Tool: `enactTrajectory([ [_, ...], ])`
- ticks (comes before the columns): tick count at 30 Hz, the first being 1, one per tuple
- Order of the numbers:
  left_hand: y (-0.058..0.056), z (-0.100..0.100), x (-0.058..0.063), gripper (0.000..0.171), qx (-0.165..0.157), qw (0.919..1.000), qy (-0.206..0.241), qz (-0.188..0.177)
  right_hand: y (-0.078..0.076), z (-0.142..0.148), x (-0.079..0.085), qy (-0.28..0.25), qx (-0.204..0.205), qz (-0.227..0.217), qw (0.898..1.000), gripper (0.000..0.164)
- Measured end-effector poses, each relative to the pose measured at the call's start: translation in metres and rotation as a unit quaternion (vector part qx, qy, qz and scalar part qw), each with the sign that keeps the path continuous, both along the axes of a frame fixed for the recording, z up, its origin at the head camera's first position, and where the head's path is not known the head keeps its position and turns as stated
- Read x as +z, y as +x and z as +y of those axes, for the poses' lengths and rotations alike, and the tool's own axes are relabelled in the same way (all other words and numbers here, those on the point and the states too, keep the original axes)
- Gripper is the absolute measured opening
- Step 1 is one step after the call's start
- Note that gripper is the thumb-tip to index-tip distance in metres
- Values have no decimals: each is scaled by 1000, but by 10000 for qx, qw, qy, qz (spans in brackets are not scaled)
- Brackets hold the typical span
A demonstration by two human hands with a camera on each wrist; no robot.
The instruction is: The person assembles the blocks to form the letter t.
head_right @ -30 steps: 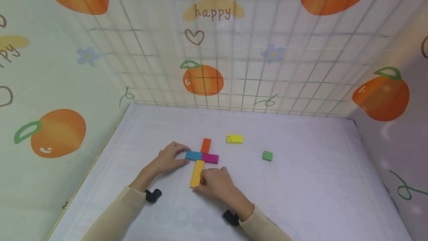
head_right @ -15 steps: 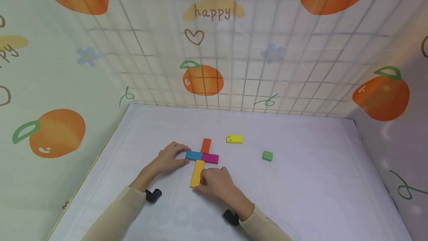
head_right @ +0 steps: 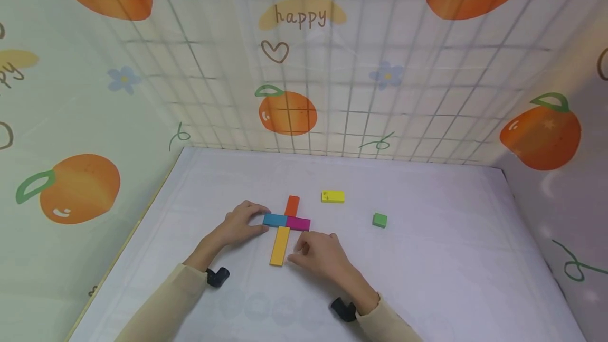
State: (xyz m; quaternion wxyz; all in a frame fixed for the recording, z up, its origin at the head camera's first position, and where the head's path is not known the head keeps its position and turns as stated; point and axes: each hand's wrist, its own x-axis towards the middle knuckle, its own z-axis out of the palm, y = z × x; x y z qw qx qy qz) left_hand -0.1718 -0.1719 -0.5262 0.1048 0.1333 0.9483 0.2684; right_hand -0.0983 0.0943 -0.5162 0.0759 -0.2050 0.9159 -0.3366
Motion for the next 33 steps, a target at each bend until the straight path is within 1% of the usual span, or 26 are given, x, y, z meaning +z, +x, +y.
enactTrajectory([
  [4,0,1,1,39,18,10000,12,-13,1,16,-3,-472,-296,-142,9983,24],
  [7,0,1,1,39,25,10000,9,-9,2,28,-4,-808,-488,-171,9954,26],
  [12,0,0,-1,39,57,10000,-7,-11,3,47,0,-1152,-800,-173,9900,28],
  [17,0,0,-1,39,39,10000,-16,-30,3,67,1,-1401,-1075,-174,9841,29],
  [24,0,0,-1,39,51,10000,0,-52,2,101,0,-1554,-1371,-70,9783,32],
  [30,0,1,-1,38,53,10000,-19,-49,-1,134,2,-1475,-1719,142,9739,33],
  [33,0,0,-1,38,59,10000,-25,-52,-3,148,3,-1406,-1914,178,9712,32],
])
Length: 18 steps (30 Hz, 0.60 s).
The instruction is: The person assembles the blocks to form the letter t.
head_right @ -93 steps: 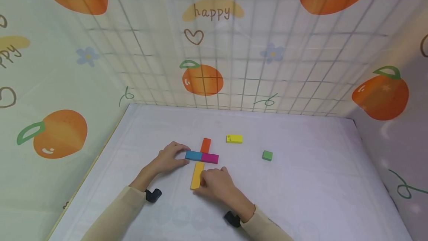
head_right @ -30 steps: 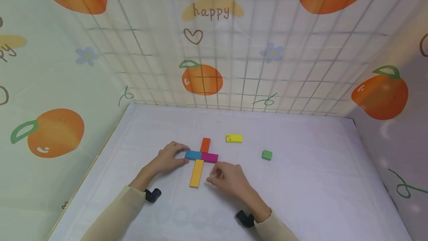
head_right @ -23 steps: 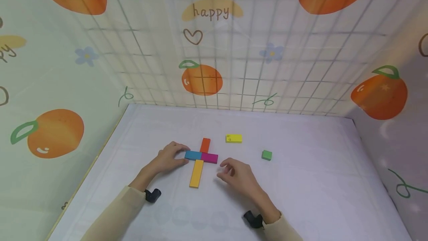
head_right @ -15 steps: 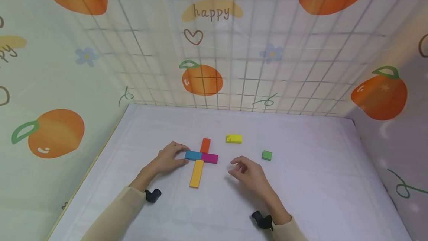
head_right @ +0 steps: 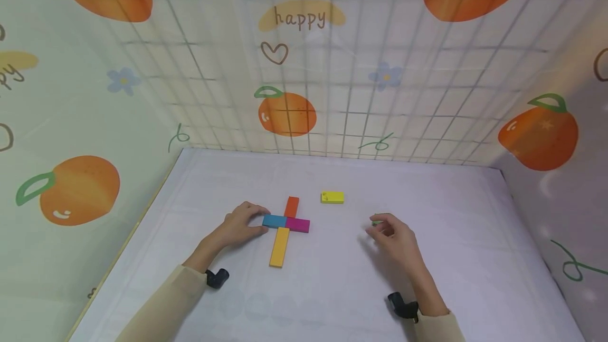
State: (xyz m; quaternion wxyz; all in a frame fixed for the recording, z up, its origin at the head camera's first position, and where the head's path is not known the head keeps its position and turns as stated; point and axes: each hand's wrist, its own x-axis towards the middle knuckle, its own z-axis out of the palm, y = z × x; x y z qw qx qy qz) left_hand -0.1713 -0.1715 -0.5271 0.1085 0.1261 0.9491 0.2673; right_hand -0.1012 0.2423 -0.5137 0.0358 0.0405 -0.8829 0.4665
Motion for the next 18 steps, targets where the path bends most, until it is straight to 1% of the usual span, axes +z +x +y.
enactTrajectory([
  [5,0,-1,0,39,-5,10000,37,6,-5,16,-1,106,-286,-220,9993,35],
  [11,0,-1,-1,38,-9,10000,70,16,-13,25,-3,230,-541,-565,9967,44],
  [18,0,-3,-1,38,-88,9998,147,110,-19,29,-8,430,-465,-827,9946,49],
])
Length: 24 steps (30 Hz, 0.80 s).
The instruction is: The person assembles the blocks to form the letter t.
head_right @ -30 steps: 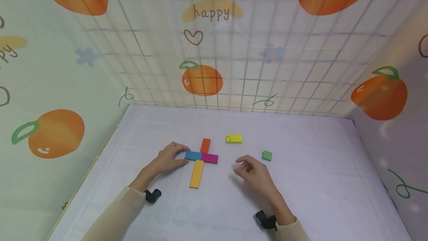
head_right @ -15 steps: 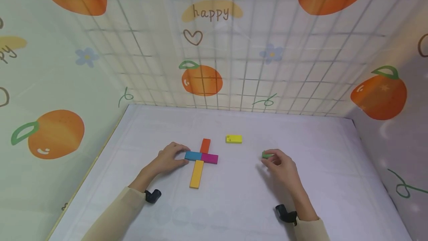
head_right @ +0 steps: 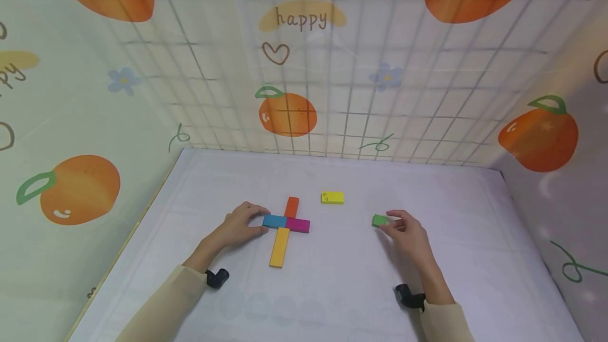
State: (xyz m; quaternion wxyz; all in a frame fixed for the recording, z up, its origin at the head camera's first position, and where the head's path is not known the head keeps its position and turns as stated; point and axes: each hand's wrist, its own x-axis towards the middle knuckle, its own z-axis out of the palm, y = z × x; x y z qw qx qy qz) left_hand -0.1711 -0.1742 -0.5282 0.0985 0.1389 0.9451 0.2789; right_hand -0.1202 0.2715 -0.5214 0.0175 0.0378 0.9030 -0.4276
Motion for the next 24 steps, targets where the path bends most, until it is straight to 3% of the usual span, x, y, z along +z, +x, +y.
enactTrajectory([
  [24,-1,0,-1,38,-18,10000,-69,28,-8,-5,-2,298,195,-240,9991,43],
])
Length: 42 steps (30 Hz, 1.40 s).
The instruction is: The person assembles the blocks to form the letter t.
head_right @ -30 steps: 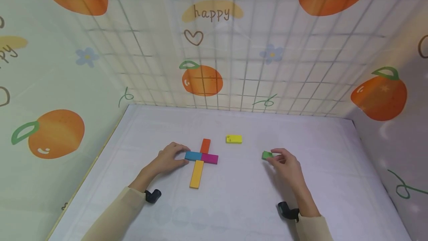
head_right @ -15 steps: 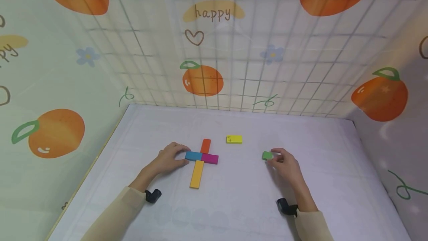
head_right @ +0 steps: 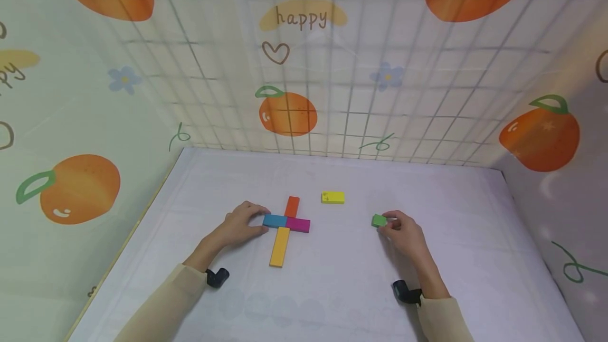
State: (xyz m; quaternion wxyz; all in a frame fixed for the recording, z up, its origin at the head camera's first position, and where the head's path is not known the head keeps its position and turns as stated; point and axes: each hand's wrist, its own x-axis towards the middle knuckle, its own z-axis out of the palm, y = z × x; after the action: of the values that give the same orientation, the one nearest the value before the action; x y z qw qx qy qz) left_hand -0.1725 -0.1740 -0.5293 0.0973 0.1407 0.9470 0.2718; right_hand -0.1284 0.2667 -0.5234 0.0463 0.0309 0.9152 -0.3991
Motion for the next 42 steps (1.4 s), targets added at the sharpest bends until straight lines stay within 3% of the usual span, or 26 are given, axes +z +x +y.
enactTrajectory([
  [15,0,0,-1,38,0,10000,20,-3,7,-9,2,-175,57,5,9998,44],
  [42,1,0,1,38,52,10000,-5,-84,32,-75,3,-676,592,195,9958,33],
])
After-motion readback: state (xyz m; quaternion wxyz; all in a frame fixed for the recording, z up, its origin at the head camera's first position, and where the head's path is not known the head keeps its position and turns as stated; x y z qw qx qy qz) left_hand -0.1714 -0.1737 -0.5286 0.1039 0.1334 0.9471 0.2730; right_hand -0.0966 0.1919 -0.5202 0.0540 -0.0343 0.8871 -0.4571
